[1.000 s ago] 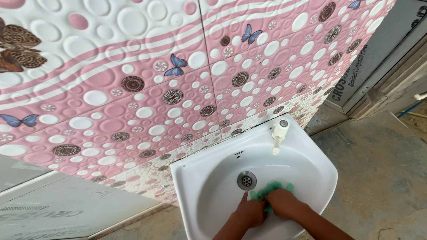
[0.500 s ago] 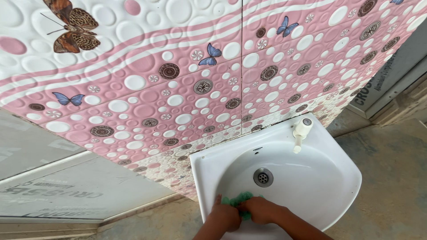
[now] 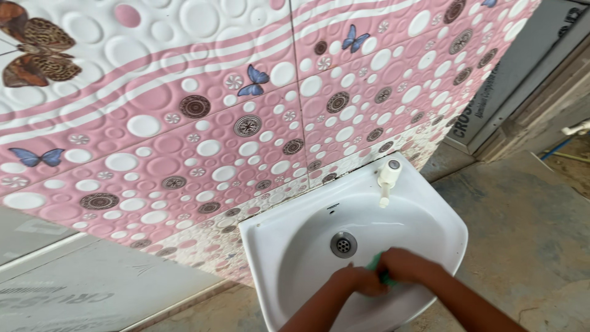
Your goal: The person scrubs a white wall-mounted sink using a green sponge. They wipe the basin, rim, and faucet area repeatedly with both hands.
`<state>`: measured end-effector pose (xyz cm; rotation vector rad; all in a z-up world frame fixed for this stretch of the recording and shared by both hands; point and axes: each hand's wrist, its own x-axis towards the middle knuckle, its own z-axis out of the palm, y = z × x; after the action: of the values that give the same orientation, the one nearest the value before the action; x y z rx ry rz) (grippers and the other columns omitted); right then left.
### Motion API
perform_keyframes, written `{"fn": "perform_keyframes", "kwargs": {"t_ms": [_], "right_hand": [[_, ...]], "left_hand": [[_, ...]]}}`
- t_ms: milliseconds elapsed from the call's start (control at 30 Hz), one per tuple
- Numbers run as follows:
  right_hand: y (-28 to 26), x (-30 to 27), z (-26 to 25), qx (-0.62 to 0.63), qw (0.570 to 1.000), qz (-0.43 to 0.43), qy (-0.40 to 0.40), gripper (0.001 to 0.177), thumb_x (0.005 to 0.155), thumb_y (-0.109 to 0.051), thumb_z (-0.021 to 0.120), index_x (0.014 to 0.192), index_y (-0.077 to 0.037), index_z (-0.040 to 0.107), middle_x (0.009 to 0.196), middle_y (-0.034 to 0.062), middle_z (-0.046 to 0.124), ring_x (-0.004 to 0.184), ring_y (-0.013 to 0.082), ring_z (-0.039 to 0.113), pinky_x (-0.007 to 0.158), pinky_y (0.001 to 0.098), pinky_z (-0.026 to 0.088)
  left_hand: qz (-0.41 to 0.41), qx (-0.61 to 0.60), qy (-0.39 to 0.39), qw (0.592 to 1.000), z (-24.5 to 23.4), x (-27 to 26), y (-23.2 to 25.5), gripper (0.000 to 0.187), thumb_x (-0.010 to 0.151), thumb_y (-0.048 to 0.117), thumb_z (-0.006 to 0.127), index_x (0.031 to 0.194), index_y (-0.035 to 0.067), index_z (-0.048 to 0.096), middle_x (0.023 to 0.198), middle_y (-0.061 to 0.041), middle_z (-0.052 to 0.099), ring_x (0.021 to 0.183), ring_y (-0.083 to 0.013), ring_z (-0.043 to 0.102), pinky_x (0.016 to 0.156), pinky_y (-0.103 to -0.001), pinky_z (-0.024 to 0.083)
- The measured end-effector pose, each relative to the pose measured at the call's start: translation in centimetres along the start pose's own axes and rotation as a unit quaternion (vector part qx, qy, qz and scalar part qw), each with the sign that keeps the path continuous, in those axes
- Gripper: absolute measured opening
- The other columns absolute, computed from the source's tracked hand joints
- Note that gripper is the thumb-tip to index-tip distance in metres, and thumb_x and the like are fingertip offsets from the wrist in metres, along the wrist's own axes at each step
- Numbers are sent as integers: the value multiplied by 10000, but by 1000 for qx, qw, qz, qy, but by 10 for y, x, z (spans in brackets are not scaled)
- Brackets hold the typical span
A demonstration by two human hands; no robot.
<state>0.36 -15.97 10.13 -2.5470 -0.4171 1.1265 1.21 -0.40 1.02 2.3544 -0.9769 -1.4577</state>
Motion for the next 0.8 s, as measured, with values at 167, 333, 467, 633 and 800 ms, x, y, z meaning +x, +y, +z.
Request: {"fn": "perform_keyframes", "kwargs": {"t_ms": [167,333,467,633,800], "right_hand": [[29,-12,-23,12,996,79,40,394,863,-40,616,1130,-261,804,1096,20,773,994,204,722,914,341,556],[14,-3,-13,-29,999,34,2,454,853,-18,611,1178,-285,783,1111,40,770,1018,225,702,929,354,537],[-9,12,-1,-4,999,-41,-23,569,825,23,577,1232,-326,767,1128,60,756,1023,253,700,950,361,523],[-61,37,16,-25,990,-127,-56,520,838,-20,600,1258,-289,742,1143,101,723,1049,302,674,939,397,515],[-115,49,29,-3,983,-176,-59,365,856,-60,634,1199,-139,731,1137,152,726,1065,344,664,934,424,513]], "left_hand": [[11,-41,33,999,-20,16,32,681,1015,568,280,1358,99,636,1407,-181,625,1409,-395,462,1191,-756,14],[-14,-63,79,995,-2,-10,11,677,1045,580,240,1361,136,642,1291,-210,662,1284,-420,556,1226,-672,78],[-59,-57,104,991,22,-38,-16,628,1072,528,282,1297,115,698,1197,-196,722,1174,-372,646,1261,-539,179],[-119,56,71,989,33,-92,-39,459,1018,403,427,1206,125,741,1175,-163,732,1174,-331,657,1279,-513,129],[-186,82,53,978,17,-139,-56,367,917,297,561,1171,118,756,1154,-159,749,1131,-314,696,1182,-494,323]]}}
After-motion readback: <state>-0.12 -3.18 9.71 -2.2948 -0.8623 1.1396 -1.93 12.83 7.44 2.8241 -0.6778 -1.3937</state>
